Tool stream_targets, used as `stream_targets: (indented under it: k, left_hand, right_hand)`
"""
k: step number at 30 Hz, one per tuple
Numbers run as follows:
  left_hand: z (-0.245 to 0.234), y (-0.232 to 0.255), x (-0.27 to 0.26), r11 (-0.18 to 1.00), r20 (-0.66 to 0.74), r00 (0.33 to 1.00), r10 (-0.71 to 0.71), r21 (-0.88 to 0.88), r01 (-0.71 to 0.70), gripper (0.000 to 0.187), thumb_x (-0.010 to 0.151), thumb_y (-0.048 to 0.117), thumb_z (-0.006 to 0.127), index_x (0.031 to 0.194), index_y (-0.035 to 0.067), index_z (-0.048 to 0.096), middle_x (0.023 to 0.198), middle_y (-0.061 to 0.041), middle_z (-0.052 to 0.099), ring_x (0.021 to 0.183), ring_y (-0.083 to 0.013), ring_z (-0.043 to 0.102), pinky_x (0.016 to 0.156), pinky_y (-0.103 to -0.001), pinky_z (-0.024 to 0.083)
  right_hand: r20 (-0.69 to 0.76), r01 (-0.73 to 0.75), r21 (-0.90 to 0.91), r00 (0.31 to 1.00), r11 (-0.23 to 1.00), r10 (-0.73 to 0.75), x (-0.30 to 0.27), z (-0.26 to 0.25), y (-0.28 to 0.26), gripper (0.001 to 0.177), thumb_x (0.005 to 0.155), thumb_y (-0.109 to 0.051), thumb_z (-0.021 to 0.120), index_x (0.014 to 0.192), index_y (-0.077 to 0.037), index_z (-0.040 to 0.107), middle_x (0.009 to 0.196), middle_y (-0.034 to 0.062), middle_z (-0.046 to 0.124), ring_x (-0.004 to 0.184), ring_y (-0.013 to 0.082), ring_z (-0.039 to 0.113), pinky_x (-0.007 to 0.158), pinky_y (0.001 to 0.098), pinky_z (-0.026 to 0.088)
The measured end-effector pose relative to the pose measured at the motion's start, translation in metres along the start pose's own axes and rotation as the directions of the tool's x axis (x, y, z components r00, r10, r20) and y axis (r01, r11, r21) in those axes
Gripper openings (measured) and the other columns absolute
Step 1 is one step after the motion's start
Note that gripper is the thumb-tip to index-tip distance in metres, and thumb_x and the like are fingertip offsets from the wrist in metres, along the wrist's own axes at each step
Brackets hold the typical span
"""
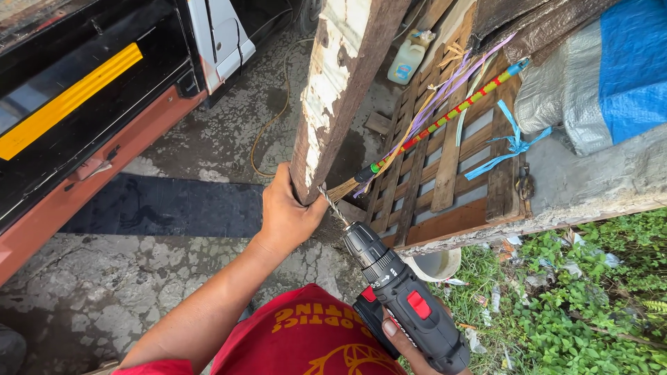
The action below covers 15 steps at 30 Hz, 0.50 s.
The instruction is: The person is drilling holes into a piece of wood using a power drill in an outdoor setting.
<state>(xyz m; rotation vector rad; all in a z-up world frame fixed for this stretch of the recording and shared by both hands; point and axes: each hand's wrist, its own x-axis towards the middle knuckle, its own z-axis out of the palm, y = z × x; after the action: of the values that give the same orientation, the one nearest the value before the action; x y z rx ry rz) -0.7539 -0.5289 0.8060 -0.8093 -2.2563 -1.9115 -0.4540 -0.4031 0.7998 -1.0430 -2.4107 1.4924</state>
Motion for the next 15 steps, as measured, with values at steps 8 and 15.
stream_targets:
  k: [8, 15]
  left_hand:
    - [-0.001, -0.007, 0.001, 1.0, -0.016, 0.999, 0.027, 0.01, -0.027, 0.047, 0.078, 0.015, 0.082, 0.111, 0.0, 0.053, 0.096, -0.021, 0.073, 0.093, -0.0361, 0.076, 0.078, -0.041, 0.059]
    - [0.0, -0.01, 0.0, 1.0, -0.008, 1.0, -0.002, 0.002, 0.002, 0.049, 0.078, 0.017, 0.082, 0.113, 0.0, 0.053, 0.095, -0.02, 0.073, 0.091, -0.0335, 0.078, 0.077, -0.04, 0.06]
  right_hand:
    - [0.001, 0.087, -0.125, 0.996, 0.988, -0.087, -0.003, 0.003, -0.007, 0.036, 0.084, -0.027, 0.078, 0.117, -0.016, 0.074, 0.114, 0.0077, 0.062, 0.112, 0.0218, 0.066, 0.096, 0.0426, 0.055]
    - [-0.009, 0.01, -0.073, 1.0, 0.997, -0.011, -0.001, 0.008, -0.016, 0.037, 0.083, -0.025, 0.078, 0.118, -0.016, 0.073, 0.115, 0.0084, 0.063, 0.113, 0.0219, 0.072, 0.096, 0.0425, 0.055]
